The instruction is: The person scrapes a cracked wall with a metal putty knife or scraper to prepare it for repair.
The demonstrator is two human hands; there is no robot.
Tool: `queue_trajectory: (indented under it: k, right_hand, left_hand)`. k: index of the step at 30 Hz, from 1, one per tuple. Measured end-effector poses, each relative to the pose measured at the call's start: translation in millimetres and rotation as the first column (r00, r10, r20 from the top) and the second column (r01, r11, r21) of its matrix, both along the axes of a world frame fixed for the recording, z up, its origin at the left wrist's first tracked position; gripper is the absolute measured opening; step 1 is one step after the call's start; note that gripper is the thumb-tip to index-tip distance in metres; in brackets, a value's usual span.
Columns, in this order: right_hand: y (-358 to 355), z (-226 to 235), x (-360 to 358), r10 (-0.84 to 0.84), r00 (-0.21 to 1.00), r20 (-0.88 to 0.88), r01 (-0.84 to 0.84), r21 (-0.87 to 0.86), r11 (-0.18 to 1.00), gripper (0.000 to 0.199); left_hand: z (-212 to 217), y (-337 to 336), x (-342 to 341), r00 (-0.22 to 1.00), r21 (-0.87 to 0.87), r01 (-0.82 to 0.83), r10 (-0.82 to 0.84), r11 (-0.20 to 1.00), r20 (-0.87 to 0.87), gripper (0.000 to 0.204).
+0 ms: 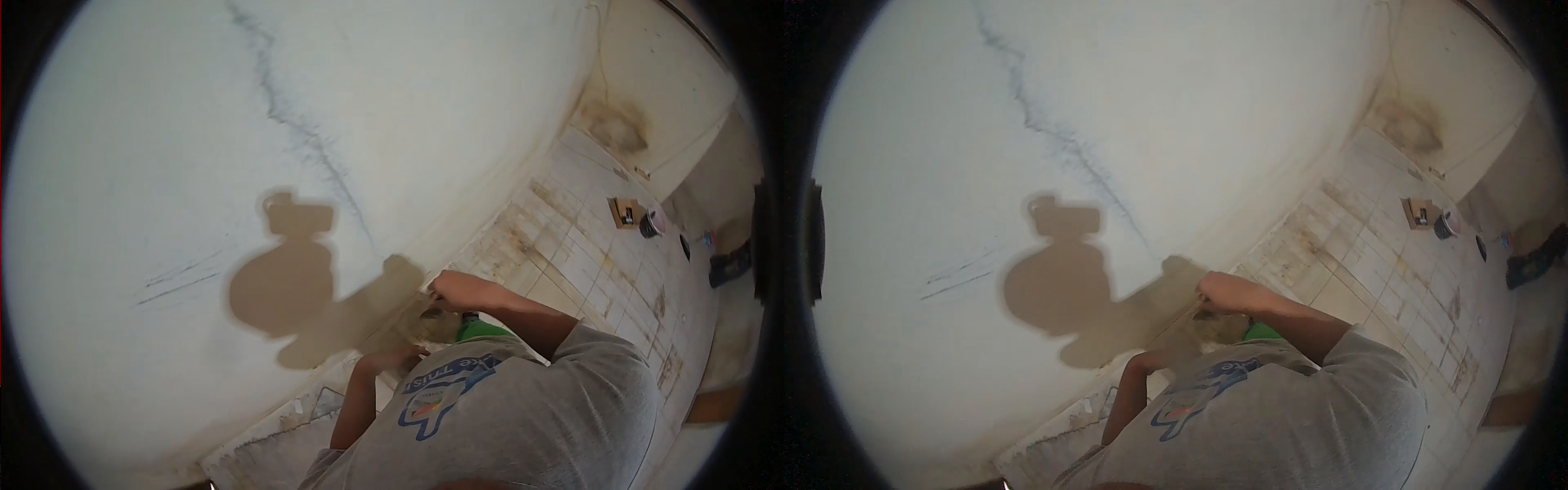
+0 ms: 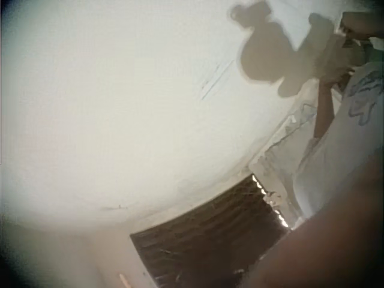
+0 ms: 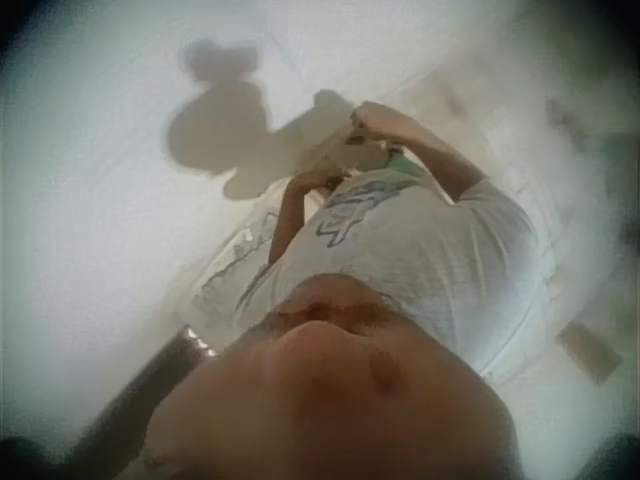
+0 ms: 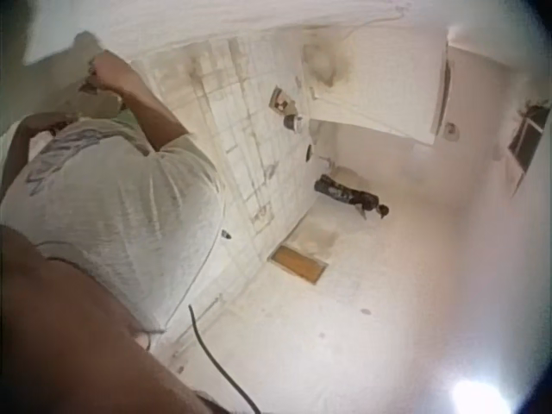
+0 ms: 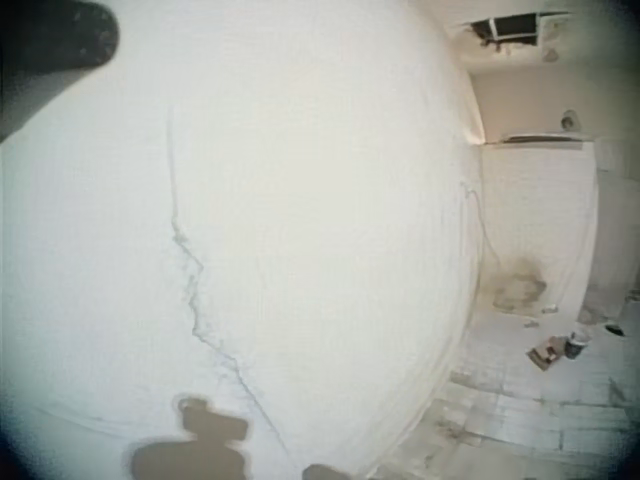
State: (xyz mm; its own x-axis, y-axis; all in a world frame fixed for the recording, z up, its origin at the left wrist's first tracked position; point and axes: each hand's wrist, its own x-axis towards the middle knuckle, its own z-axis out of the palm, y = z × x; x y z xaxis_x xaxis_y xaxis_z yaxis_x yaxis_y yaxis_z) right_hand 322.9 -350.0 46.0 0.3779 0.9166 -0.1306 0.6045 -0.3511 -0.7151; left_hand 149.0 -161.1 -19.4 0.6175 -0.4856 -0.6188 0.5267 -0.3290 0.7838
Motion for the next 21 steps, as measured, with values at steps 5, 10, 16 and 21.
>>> queue_trajectory:
  k: [5,10,16,21]
  right_hand:
    - [-92,-19,48,-0.339,0.922,0.187,0.377,-0.227,0.898,0.031]
    - [-120,-46,84,-0.49,0.652,-0.578,0.585,-0.028,0.811,0.029]
    - [-123,-67,78,-0.064,0.754,-0.654,0.259,0.206,0.944,0.053]
    - [-180,-112,92,0.187,0.774,-0.605,-0.023,0.269,0.963,0.065]
  left_hand:
    - [29,-37,25,0.998,-0.069,0.037,-0.033,0.997,0.053,0.057]
    - [-5,-100,57,0.934,-0.127,-0.35,0.357,0.928,0.032,0.058]
    - [3,-182,133,0.519,-0.391,-0.837,0.781,0.382,-0.347,0.048]
    - [-60,-205,156,0.514,-0.322,-0.847,0.807,0.424,-0.291,0.041]
